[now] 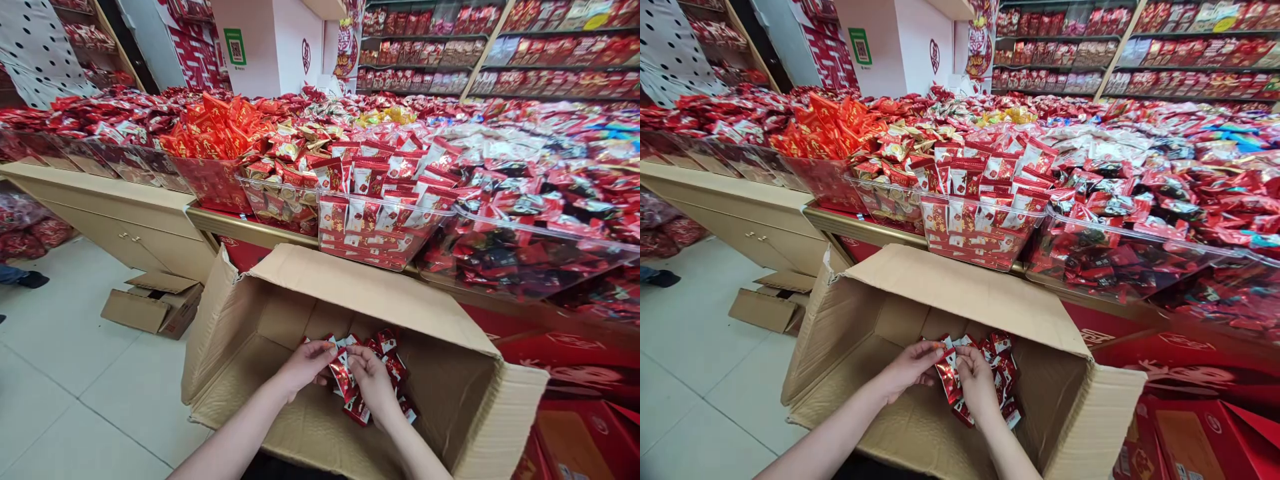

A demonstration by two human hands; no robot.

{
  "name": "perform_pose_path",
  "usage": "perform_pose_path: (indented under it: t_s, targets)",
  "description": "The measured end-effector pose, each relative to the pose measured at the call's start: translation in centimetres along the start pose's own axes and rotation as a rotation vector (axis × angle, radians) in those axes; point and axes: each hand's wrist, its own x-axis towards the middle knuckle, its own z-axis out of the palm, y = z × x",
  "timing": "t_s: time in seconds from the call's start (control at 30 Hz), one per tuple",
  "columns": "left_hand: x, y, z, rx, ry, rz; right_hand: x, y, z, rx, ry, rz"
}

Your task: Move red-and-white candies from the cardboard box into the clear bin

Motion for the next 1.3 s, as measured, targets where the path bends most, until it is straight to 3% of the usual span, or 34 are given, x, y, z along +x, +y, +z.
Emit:
perform_pose_path:
  t_s: [0.1,0.23,0.37,0.57,0.83,1.07,1.3]
  targets:
    - [-0.4,0.4,0.2,-0.017,-0.081,-0.01,0.0,-0.6,0.0,0.063,0.005,-0.058]
    - [-0.4,0.6,0.3,-0.004,-0.096,0.018,-0.1,-0.6,0.1,0.08,-0.012,-0.081]
    - [0.0,0.2,0.4,-0.005,-0.021,0.07,-0.2,-0.5,0.2,0.122,0.041,-0.044]
    - [0.7,0.0,0.3,-0.047,0.095,0.126,-0.3,-0.4,0.3,0.217,0.067,0.15]
    - [-0.3,0.9,0.7,-0.054,0.008,0.114,-0.4,-1.1,0.1,0.065,0.042,0.009]
    - [0.0,0.3,0.6,-0.161,0.108,0.14,-0.8,-0.8,1.4,0.362,0.063,0.15]
    - [0.4,0.1,0.6,-0.258,0.1,0.172,-0.5,-1.0,1.5,0.31,0.152,0.007]
